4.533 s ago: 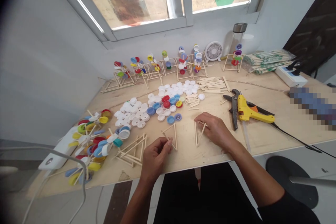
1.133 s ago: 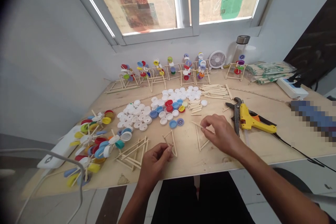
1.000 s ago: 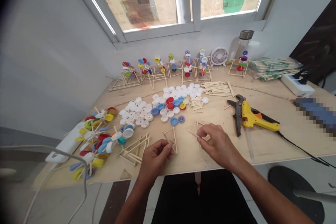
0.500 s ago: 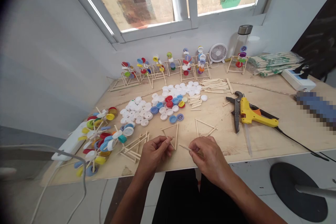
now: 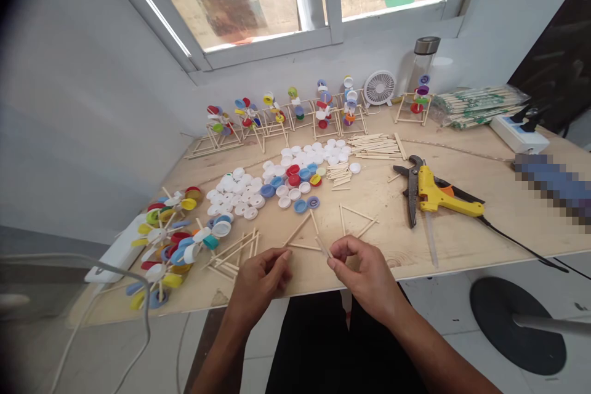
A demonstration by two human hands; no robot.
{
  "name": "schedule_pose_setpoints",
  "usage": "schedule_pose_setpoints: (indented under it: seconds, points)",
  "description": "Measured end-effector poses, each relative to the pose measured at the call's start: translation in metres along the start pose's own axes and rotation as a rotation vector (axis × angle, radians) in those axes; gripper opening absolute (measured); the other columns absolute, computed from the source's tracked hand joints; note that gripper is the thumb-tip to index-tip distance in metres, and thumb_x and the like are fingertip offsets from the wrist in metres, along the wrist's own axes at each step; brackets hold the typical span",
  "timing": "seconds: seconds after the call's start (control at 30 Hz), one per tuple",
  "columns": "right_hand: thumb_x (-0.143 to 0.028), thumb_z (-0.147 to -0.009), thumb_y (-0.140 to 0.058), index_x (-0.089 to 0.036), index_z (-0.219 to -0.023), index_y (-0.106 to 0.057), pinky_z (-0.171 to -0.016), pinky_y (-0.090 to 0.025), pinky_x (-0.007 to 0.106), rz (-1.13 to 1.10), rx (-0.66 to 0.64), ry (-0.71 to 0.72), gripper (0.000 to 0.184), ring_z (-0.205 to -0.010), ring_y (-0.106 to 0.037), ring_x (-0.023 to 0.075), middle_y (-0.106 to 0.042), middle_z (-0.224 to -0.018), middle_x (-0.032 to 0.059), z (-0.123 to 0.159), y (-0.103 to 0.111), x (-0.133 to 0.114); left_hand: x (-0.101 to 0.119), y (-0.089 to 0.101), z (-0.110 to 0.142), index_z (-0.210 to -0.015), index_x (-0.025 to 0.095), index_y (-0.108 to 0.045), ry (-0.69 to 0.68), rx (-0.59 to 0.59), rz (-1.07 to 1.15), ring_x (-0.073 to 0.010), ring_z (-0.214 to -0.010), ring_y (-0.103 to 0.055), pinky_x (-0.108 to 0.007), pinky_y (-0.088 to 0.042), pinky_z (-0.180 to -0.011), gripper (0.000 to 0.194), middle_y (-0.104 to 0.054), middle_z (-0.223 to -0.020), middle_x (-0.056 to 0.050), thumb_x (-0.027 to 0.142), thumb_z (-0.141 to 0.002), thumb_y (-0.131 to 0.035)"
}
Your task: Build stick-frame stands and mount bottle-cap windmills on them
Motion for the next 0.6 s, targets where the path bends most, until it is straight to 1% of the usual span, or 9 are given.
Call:
schedule_pose_setpoints:
  seconds: [0.03,0.1,0.17,0.2,0.27,0.33,0.43,0.6]
  points:
    - [-0.031,-0.078,-0.059,-0.021,-0.078,-0.061,-0.069,-0.045,0.026,-0.051,0.005,-0.013,0.01,-0.074,-0.057,0.0149,-0.062,-0.076,-0.0004,0.0,-0.001,0.0,0.0,0.001,0.002,-0.075,0.017,-0.065,-0.038,0.022,-0.06,-0.0133,-0.045,-0.053,-0.023,-0.038,-0.045,0.029,-0.059,-0.052,0.001,0.042,-0.08,-0.052]
    - [-0.031,-0.077,-0.061,-0.02,-0.079,-0.061,-0.068,-0.045,0.025,-0.144,0.002,-0.037,0.011,-0.074,-0.057,0.0143,-0.061,-0.076,-0.0003,0.0,-0.004,0.001,0.002,0.002,0.007,-0.074,0.018,-0.064,-0.141,0.105,-0.188,-0.0144,-0.05,-0.056,-0.024,-0.041,-0.051,0.026,-0.06,-0.055,0.0,0.039,-0.083,-0.051]
    - [-0.033,-0.078,-0.063,-0.02,-0.08,-0.061,-0.066,-0.045,0.024,-0.211,-0.01,-0.058,0.013,-0.073,-0.057,0.0138,-0.061,-0.076,-0.0002,0.0,-0.006,0.002,0.006,0.0,0.01,-0.082,0.019,-0.064,-0.274,0.182,-0.3,-0.0153,-0.058,-0.059,-0.025,-0.045,-0.059,0.022,-0.063,-0.065,-0.001,0.034,-0.085,-0.048]
    - [-0.033,-0.078,-0.063,-0.02,-0.081,-0.061,-0.065,-0.044,0.024,-0.233,-0.013,-0.066,0.014,-0.073,-0.056,0.0135,-0.06,-0.077,-0.0003,0.0,-0.007,0.003,0.007,-0.003,0.011,-0.087,0.019,-0.065,-0.347,0.196,-0.347,-0.0158,-0.064,-0.061,-0.026,-0.046,-0.063,0.021,-0.065,-0.072,-0.002,0.03,-0.087,-0.047]
    - [-0.034,-0.078,-0.064,-0.02,-0.081,-0.061,-0.066,-0.044,0.024,-0.256,-0.007,-0.077,0.014,-0.073,-0.056,0.0129,-0.06,-0.077,-0.0007,0.001,-0.007,0.004,0.01,-0.009,0.009,-0.097,0.019,-0.063,-0.481,0.177,-0.427,-0.0166,-0.076,-0.063,-0.027,-0.048,-0.07,0.022,-0.064,-0.086,-0.005,0.023,-0.088,-0.043]
    - [-0.033,-0.077,-0.065,-0.02,-0.081,-0.061,-0.067,-0.044,0.024,-0.268,0.013,-0.082,0.015,-0.073,-0.056,0.0127,-0.06,-0.077,-0.0009,0.002,-0.006,0.004,0.012,-0.015,0.005,-0.103,0.018,-0.062,-0.573,0.131,-0.492,-0.0167,-0.082,-0.062,-0.027,-0.048,-0.072,0.025,-0.061,-0.093,-0.007,0.018,-0.088,-0.042]
    - [-0.034,-0.075,-0.067,-0.02,-0.081,-0.061,-0.066,-0.044,0.024,-0.294,0.033,-0.105,0.016,-0.072,-0.056,0.0131,-0.06,-0.076,-0.0009,0.005,-0.005,0.003,0.011,-0.021,-0.001,-0.103,0.019,-0.062,-0.605,0.083,-0.566,-0.0156,-0.08,-0.06,-0.026,-0.048,-0.07,0.027,-0.057,-0.092,-0.005,0.012,-0.087,-0.041]
    - [-0.035,-0.074,-0.069,-0.019,-0.079,-0.06,-0.066,-0.043,0.024,-0.381,0.016,-0.179,0.019,-0.071,-0.054,0.0124,-0.059,-0.074,-0.0013,0.008,-0.008,0.002,0.006,-0.022,-0.004,-0.094,0.02,-0.063,-0.542,0.016,-0.616,-0.0148,-0.077,-0.058,-0.026,-0.047,-0.069,0.026,-0.054,-0.087,-0.003,0.01,-0.087,-0.04]
Point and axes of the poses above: each hand's wrist, its own z-axis away from the middle knuckle, its own y-axis out of the back of the hand, x = y × z, the point moved 2 cm from there along -z, towards the middle knuckle
